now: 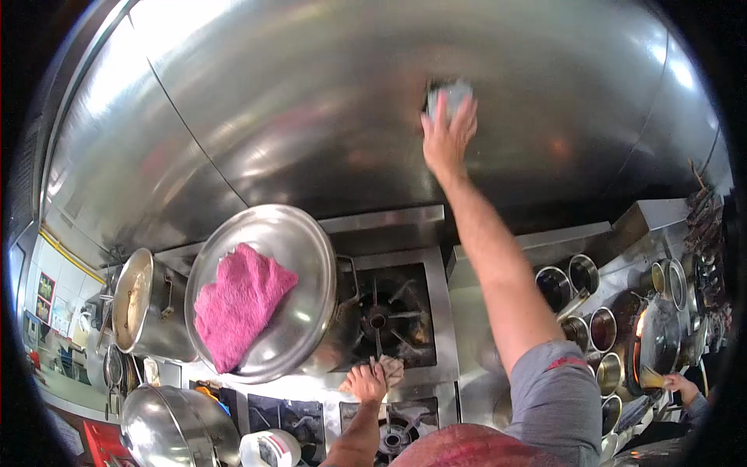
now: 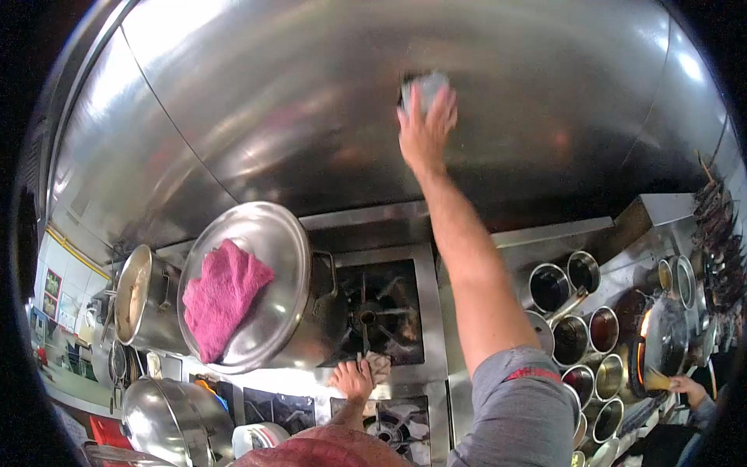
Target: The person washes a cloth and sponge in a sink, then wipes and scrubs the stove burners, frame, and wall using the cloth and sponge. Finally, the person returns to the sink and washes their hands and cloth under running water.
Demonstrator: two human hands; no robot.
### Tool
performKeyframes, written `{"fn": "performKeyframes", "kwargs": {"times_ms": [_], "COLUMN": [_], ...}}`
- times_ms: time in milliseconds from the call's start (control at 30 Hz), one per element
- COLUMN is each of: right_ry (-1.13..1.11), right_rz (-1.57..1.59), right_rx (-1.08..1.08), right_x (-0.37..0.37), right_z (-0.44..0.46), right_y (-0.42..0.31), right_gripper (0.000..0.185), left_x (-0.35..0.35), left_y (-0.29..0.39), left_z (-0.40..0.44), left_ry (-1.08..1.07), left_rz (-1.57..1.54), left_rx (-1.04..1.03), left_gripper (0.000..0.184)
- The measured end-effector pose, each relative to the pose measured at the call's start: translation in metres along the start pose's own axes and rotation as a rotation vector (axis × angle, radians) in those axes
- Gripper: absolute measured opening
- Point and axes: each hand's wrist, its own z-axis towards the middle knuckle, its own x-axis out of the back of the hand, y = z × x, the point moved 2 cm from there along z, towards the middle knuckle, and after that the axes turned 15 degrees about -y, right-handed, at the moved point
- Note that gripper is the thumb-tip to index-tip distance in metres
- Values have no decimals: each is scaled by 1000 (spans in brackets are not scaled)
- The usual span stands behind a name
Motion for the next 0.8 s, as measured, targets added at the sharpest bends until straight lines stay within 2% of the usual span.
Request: {"fn": "performKeyframes", "kwargs": {"times_ms": [67,133,200,267,333,400,567,667,733,767,800], "right_ry": [-27,-19,0,58,162,422,289,392,196,92,-123], "right_rz": [-20,-19,-62,-15,-127,-401,-137,-17,-116,-111,-83], "right_rx": [55,86,12,80,166,207,255,423,253,122,-65], "right_x": [-44,-53,-21,36,68,113,136,96,44,15,-11], "right_z": [-55,-54,-15,63,136,189,263,224,134,74,13], "right_y": [31,33,13,-23,-44,-78,-94,-67,-30,-12,1], "right_gripper": [64,64,64,62,57,40,48,44,58,59,58], "left_x": [-1,1,0,-3,-7,-3,-6,-10,-7,-5,-6], "left_y": [-1,1,-2,-2,-2,-2,-2,-4,-3,-6,-4], "left_z": [0,0,0,0,2,0,0,0,1,-4,-5], "left_ry": [-20,-34,-44,-84,-86,-136,-128,-134,-134,-141,-147], "left_rz": [14,31,36,26,7,-2,6,25,31,37,30], "left_rx": [9,21,23,43,40,80,80,89,93,91,93], "left_gripper": [30,31,32,34,34,35,35,34,34,34,34]}}
